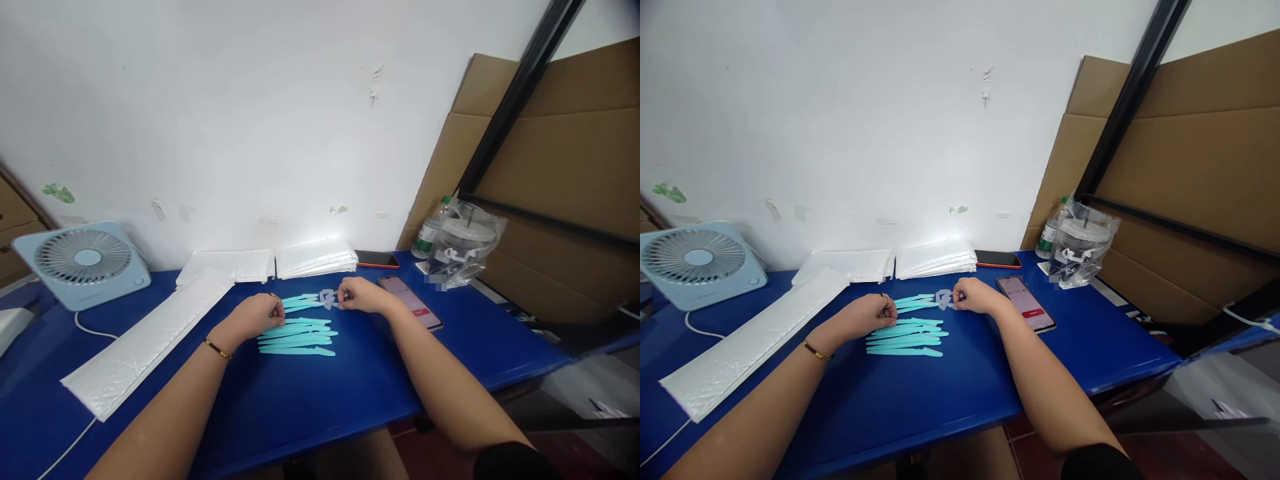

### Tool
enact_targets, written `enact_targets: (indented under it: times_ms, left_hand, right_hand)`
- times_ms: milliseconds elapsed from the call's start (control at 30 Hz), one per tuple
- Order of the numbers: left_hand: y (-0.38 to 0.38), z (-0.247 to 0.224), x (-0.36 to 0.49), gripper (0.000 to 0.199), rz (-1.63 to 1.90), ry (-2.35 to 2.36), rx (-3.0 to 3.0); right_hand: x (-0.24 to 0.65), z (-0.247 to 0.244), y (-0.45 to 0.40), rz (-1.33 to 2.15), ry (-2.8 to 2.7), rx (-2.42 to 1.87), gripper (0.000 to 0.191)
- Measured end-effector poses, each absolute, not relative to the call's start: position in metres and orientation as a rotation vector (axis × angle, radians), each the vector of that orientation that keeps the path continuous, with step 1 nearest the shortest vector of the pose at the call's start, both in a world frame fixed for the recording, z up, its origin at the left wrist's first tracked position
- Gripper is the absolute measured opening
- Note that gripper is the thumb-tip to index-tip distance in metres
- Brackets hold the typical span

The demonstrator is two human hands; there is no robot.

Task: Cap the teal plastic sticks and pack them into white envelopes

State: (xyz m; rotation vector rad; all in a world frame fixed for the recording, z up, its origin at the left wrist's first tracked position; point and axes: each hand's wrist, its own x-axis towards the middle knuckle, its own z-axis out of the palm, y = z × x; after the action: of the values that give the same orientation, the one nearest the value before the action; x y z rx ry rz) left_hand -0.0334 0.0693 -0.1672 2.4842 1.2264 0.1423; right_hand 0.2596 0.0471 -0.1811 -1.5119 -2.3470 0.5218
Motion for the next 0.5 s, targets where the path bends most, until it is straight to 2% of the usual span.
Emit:
enact_targets:
  times_ms: [100,267,500]
  left_hand:
    - [0.068,-0.164,-0.033,0.019,0.196,1.225,2.495]
    - [0.067,-0.16,-0.032,0.02,0.278,1.231,2.496]
    - [0.068,-0.161,-0.03,0.019,0.299,1.212,2.482]
  right_hand:
    - [0.257,-0.176,0.045,0.648,-2.271,-1.505,0.013]
    - [0.248,-0.168,0.038,1.059,-2.052,-1.313,0.025]
    - [0.235,-0.168,0.037,1.017,-2.081,-1.248,0.025]
